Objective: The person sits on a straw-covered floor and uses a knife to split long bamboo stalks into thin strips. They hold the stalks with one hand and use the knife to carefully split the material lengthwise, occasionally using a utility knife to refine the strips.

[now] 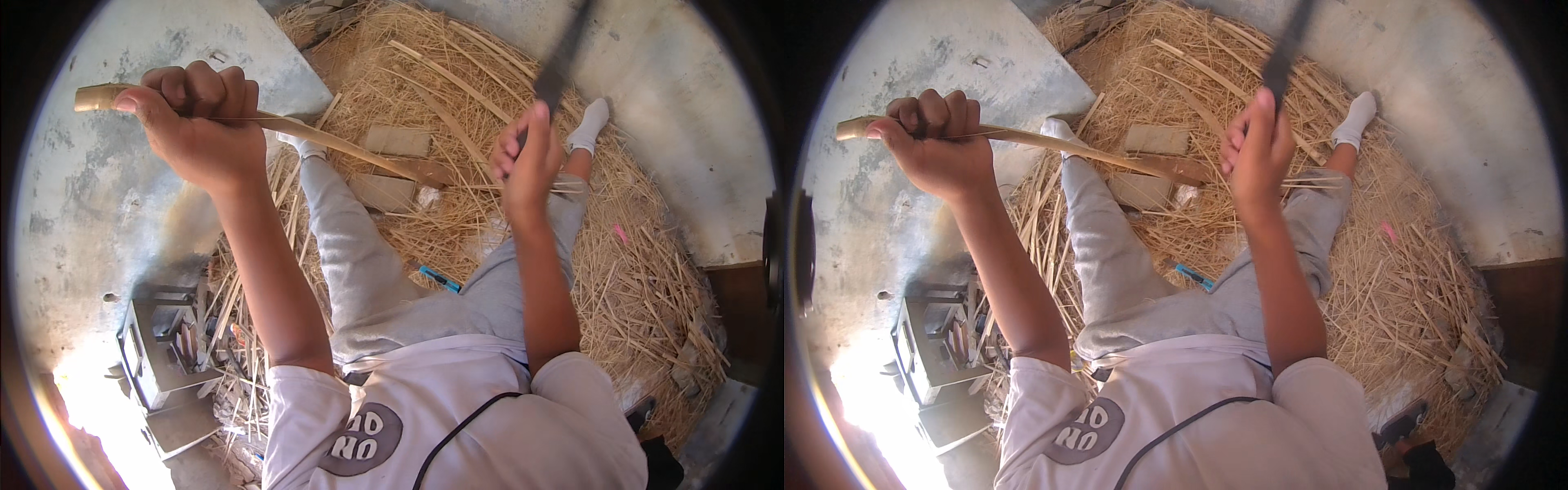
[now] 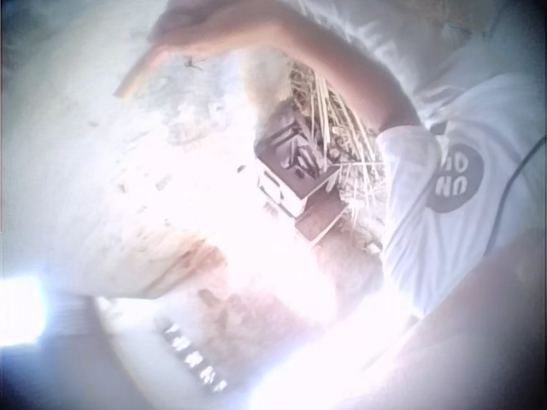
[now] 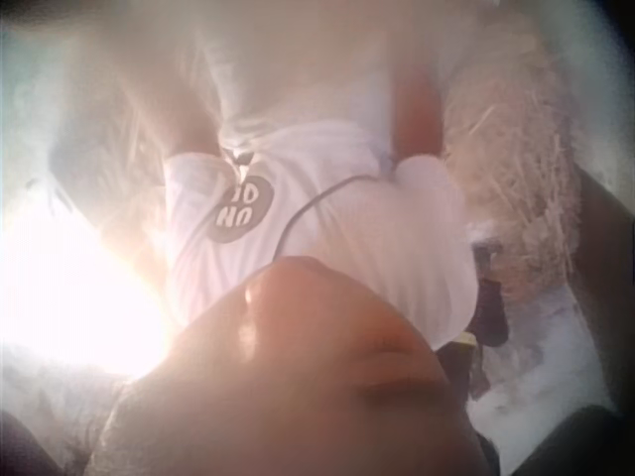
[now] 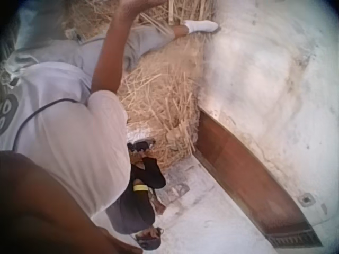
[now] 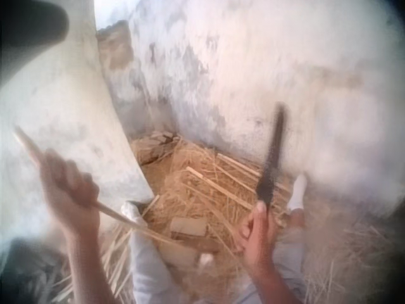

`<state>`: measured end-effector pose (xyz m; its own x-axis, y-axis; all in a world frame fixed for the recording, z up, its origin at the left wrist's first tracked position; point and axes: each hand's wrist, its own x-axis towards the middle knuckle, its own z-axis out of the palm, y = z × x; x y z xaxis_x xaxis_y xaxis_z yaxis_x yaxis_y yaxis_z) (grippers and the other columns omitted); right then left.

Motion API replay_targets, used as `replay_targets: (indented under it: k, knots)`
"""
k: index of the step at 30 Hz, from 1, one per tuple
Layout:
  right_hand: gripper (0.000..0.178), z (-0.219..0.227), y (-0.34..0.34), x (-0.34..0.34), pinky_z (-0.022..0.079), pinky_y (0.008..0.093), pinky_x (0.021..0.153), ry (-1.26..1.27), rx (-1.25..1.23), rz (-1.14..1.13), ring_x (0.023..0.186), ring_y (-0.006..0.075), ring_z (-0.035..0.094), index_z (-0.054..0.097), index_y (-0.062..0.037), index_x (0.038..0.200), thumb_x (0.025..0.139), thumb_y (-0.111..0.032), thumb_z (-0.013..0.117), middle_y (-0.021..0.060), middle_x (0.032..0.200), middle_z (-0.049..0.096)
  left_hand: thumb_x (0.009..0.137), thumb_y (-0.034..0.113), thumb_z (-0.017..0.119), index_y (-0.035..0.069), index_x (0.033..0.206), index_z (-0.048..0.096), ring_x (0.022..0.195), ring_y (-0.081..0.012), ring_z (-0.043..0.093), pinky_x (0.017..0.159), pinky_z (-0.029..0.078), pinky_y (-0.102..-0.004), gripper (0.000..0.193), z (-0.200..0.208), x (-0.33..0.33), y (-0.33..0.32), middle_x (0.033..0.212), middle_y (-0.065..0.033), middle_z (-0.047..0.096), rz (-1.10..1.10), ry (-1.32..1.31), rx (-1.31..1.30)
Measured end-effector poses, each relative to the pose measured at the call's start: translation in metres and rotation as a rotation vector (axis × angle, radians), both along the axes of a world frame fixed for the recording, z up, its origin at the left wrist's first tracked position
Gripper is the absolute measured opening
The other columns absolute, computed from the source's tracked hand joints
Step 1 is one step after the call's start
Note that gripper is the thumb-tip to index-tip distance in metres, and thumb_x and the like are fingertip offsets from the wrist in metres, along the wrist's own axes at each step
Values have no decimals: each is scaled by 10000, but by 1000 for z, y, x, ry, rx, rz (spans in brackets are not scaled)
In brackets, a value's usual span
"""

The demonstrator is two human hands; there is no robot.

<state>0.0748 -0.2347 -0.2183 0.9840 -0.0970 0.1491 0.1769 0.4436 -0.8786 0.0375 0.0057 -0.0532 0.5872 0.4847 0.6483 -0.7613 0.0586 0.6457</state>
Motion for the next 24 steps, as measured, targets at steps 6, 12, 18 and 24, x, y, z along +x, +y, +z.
replay_targets:
  k: [6,12,18,24]
  knots:
    - [504,-220,49,-62,410,361,376,849,-687,342,429,189,518,591,-44,825,993,-517,539,80,588,559,978,621,497,180,754,322,508,-91,114,456,109,-285,525,7,6,3,557,51,205,-5,-20,-19]
    - [457,-47,-1,-12,298,274,321,595,-227,329,386,83,366,456,-105,774,986,-493,571,-29,546,387,966,658,481,161,744,320,456,-89,97,411,86,-284,567,-1,3,30,530,47,185,40,-6,-18]
    - [368,-96,28,-10,315,257,371,130,61,-390,407,86,370,400,-116,835,1062,-397,470,1,590,417,973,662,461,158,749,345,453,-86,97,405,83,-287,564,4,0,9,533,47,196,53,-27,-42]
    - [458,-115,29,-43,288,269,333,865,-244,423,397,87,381,457,-115,826,973,-529,586,-34,581,427,971,674,446,145,760,365,442,-86,111,396,93,-289,575,7,4,17,533,44,198,1,-11,25]
